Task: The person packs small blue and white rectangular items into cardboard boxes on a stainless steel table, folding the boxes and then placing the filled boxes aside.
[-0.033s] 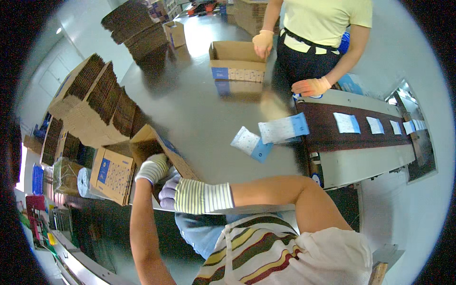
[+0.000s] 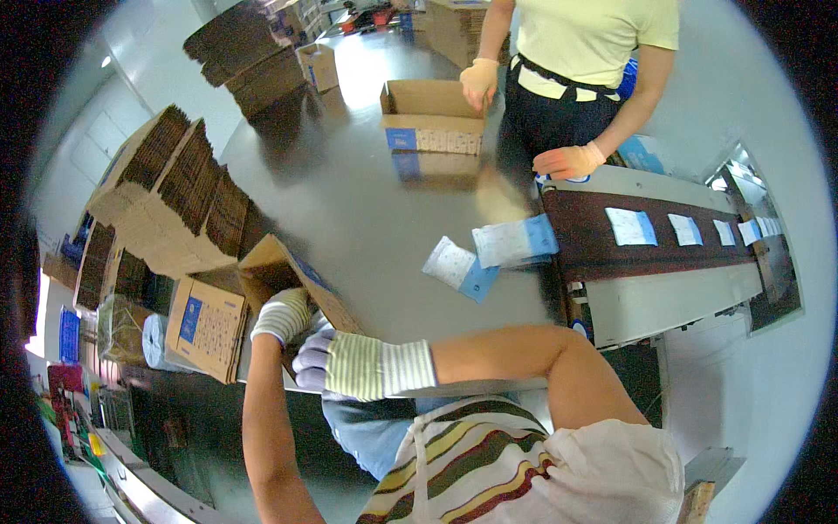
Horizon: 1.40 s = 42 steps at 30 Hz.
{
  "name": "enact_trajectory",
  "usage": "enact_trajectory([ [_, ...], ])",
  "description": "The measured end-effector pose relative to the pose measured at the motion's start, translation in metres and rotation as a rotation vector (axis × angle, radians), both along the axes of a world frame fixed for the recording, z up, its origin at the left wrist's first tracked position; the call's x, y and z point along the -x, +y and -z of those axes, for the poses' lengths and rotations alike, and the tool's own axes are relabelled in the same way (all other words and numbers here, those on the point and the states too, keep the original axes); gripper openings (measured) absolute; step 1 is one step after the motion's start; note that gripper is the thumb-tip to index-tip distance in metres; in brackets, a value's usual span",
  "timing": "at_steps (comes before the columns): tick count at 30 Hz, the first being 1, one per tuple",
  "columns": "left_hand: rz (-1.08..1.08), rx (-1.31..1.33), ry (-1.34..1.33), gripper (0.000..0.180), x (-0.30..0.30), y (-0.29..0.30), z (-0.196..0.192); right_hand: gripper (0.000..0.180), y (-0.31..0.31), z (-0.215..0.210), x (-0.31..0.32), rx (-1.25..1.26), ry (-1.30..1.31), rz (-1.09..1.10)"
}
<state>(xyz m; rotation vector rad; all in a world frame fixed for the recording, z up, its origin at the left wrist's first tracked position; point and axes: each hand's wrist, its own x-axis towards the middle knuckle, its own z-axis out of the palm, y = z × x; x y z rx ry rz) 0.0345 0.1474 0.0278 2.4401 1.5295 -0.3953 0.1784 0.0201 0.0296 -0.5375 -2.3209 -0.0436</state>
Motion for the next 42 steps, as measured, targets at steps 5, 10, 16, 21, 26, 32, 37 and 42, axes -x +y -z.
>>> enact_trajectory([
  [5,0.011,0.003,0.119,0.037,0.001,0.000,-0.007,0.035,-0.008,-0.002,-0.084,0.327,0.046,0.058],
  [10,0.065,-0.029,-0.215,0.045,0.011,-0.011,-0.001,0.041,0.013,0.023,-0.247,0.446,-0.254,0.649],
  [16,0.040,-0.038,-0.145,0.044,0.005,-0.021,0.005,0.028,0.027,0.005,-0.361,0.760,-0.069,0.829],
  [21,0.056,-0.072,-0.129,0.044,0.016,-0.018,0.020,0.027,0.034,-0.030,-0.353,0.922,-0.351,0.988],
  [26,0.038,-0.072,-0.128,0.042,0.006,-0.021,0.006,0.029,0.057,0.004,-0.408,0.947,-0.406,0.867],
  [32,-0.015,-0.061,-0.098,0.041,0.000,-0.029,-0.005,0.045,0.085,0.000,-0.381,1.059,-0.660,0.609],
  [37,0.012,-0.038,-0.073,0.043,0.001,-0.024,-0.004,0.059,0.109,0.064,-0.354,1.206,-0.882,0.597],
  [42,-0.051,-0.029,-0.112,0.039,0.005,-0.031,-0.008,0.076,0.051,0.034,-0.273,0.953,-1.115,0.736],
])
